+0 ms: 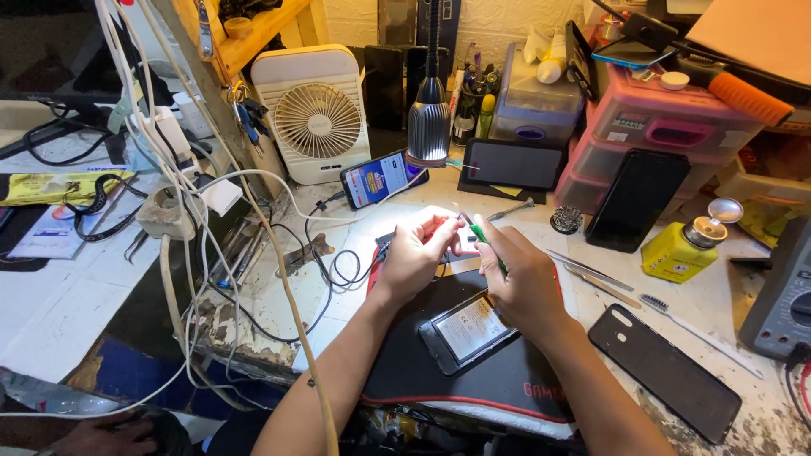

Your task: Testing and securing ribbon cable connections on a mobile phone motherboard using a spudger tool.

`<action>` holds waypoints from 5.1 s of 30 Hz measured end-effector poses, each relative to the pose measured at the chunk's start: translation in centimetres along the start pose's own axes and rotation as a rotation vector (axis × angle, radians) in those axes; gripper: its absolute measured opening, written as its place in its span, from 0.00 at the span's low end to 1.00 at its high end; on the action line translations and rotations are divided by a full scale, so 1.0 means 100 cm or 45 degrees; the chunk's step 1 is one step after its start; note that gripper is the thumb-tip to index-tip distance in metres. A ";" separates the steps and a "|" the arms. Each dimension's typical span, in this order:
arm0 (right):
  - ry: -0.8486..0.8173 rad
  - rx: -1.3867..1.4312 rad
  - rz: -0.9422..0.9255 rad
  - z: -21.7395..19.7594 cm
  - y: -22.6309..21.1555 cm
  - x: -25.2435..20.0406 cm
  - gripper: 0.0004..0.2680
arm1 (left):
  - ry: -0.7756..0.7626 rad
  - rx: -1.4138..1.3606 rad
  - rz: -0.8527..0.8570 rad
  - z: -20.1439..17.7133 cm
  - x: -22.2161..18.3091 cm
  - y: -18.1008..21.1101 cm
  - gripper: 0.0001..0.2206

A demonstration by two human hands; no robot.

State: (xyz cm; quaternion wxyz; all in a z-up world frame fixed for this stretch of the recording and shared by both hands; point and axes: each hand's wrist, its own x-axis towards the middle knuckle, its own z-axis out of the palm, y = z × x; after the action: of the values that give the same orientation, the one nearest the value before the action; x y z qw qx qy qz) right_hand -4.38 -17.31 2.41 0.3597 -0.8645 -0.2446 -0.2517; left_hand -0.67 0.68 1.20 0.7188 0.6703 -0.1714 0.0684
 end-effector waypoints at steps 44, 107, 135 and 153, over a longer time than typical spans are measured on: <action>-0.085 -0.039 0.048 -0.002 -0.003 0.001 0.10 | 0.084 0.194 -0.039 0.006 -0.009 0.003 0.09; -0.345 0.572 0.634 -0.017 0.025 0.003 0.03 | -0.573 -0.316 -0.252 -0.009 -0.003 -0.009 0.09; -0.021 0.008 0.306 -0.002 0.007 -0.009 0.05 | -0.275 0.118 -0.064 -0.001 -0.012 -0.002 0.07; -0.280 -0.120 0.545 -0.003 0.018 -0.005 0.08 | -0.384 0.271 -0.096 -0.004 -0.008 -0.017 0.07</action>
State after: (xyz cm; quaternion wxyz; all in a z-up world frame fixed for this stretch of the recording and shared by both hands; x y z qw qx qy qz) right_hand -3.75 -18.77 1.36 0.3355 -0.9346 -0.0816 -0.0852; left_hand -0.76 0.97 -0.67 0.6120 0.7511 -0.2440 -0.0421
